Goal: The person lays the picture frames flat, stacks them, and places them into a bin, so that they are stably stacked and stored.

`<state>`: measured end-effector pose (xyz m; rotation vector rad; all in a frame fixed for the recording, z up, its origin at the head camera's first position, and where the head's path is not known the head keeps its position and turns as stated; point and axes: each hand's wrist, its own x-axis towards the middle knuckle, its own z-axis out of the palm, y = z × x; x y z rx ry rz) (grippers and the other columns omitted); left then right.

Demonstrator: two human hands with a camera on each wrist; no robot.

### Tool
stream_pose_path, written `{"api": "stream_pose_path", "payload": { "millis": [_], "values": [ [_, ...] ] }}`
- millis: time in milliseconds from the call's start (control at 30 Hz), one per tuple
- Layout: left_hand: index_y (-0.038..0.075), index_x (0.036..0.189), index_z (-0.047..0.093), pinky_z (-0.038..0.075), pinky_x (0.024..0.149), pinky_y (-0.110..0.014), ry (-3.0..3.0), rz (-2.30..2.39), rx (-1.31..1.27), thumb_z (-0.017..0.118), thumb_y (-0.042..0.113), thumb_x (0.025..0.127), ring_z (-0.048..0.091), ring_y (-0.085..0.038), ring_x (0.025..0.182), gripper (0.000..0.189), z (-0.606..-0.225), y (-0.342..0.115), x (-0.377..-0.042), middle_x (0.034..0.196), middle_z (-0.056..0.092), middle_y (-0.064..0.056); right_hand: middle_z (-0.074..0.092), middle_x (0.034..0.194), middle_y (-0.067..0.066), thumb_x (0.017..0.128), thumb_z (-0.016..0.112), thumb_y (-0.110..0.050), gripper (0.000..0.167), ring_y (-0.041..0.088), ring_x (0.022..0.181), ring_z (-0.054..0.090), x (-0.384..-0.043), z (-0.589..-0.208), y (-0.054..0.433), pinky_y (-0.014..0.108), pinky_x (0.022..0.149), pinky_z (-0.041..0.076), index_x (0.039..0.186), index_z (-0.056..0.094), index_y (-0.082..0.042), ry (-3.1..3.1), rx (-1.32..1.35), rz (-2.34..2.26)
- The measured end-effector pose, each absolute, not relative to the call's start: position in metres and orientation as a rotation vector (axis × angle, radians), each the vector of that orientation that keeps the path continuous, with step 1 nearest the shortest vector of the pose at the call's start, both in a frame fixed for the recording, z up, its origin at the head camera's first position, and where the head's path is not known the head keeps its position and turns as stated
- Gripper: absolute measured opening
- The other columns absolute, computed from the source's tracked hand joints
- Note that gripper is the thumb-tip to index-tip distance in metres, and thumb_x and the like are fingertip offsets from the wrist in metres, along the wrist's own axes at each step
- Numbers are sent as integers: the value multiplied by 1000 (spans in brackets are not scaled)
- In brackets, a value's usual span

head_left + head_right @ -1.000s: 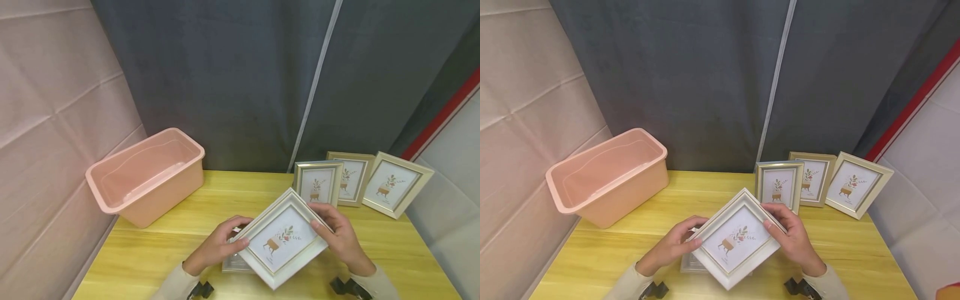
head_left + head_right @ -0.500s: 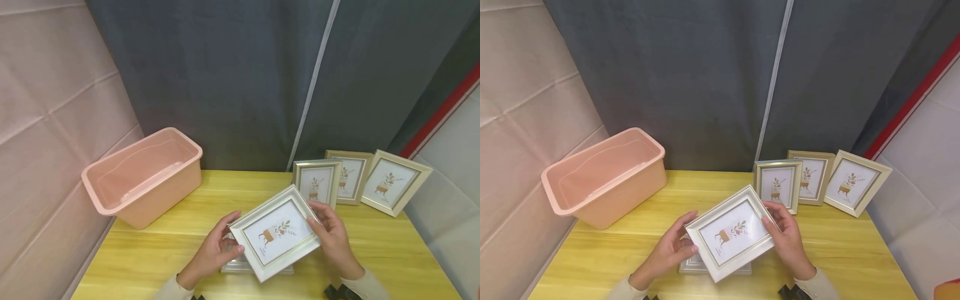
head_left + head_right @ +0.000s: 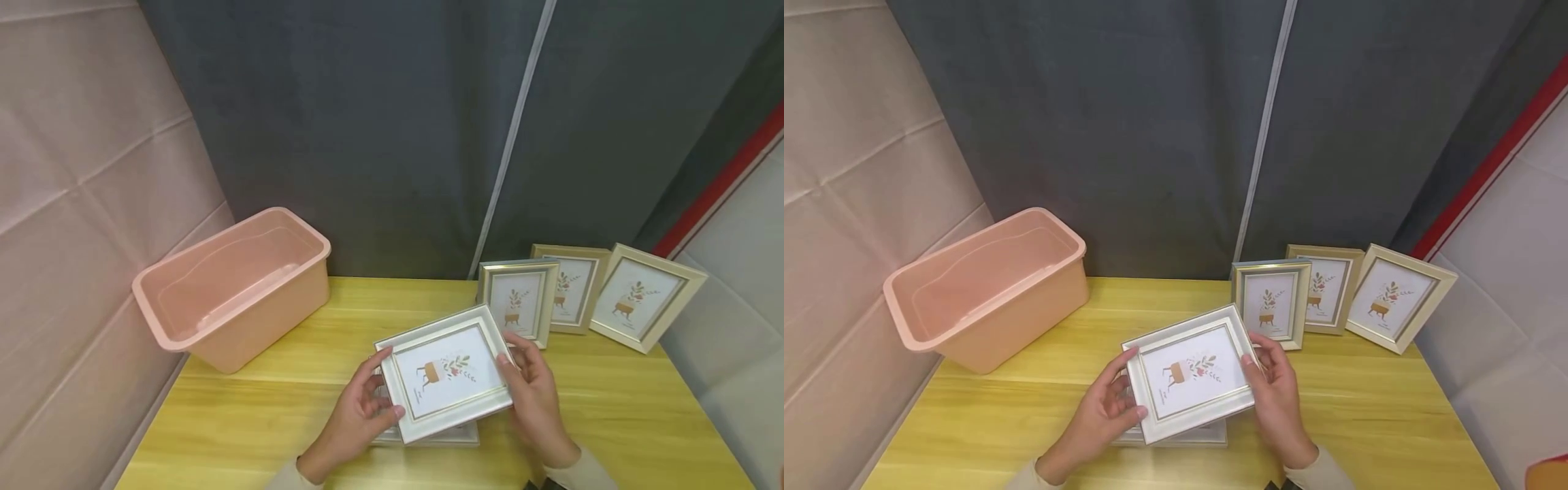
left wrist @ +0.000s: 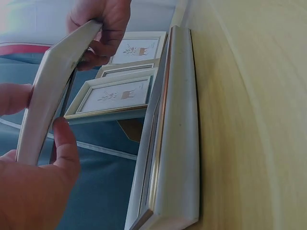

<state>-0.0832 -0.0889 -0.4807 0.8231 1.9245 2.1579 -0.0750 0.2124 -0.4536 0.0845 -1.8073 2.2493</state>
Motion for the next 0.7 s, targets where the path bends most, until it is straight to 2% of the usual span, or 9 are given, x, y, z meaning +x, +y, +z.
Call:
{"api": "stream_pose_path", "payload": {
  "millis": [233,367,500,600,700],
  "values": [
    [11,168,25,64,93,-34,1878,2153,789,71,-7,94,67,-18,117,89,-481,-91,-82,152,35,-34,65,122,3,107,54,3,44,18,85,77,-73,-455,214,46,63,65,149,46,3,-1911,89,2168],
    [11,168,24,64,93,-35,1870,2156,783,70,-8,94,68,-18,116,89,-480,-93,-82,148,41,-38,63,126,3,107,53,2,46,19,84,77,-72,-454,219,46,61,65,152,44,5,-2024,144,2088],
    [11,168,25,64,92,-32,1911,2145,777,70,-7,94,66,-15,116,88,-480,-96,-82,148,41,-36,59,129,3,106,54,6,49,13,97,77,-71,-455,222,43,65,66,153,45,2,-2106,207,2040],
    [11,167,26,63,93,-29,1950,2129,769,70,-6,95,64,-14,118,85,-480,-98,-83,152,36,-32,52,134,9,104,54,8,51,9,108,74,-71,-455,223,40,69,67,154,46,-1,-2168,236,2022],
    [12,167,29,62,95,-28,1980,2110,710,69,-3,97,63,-15,120,82,-480,-101,-84,156,36,-27,46,140,15,103,55,8,53,8,107,74,-70,-456,223,39,68,67,154,48,-4,-2245,230,1994]
  ]
}}
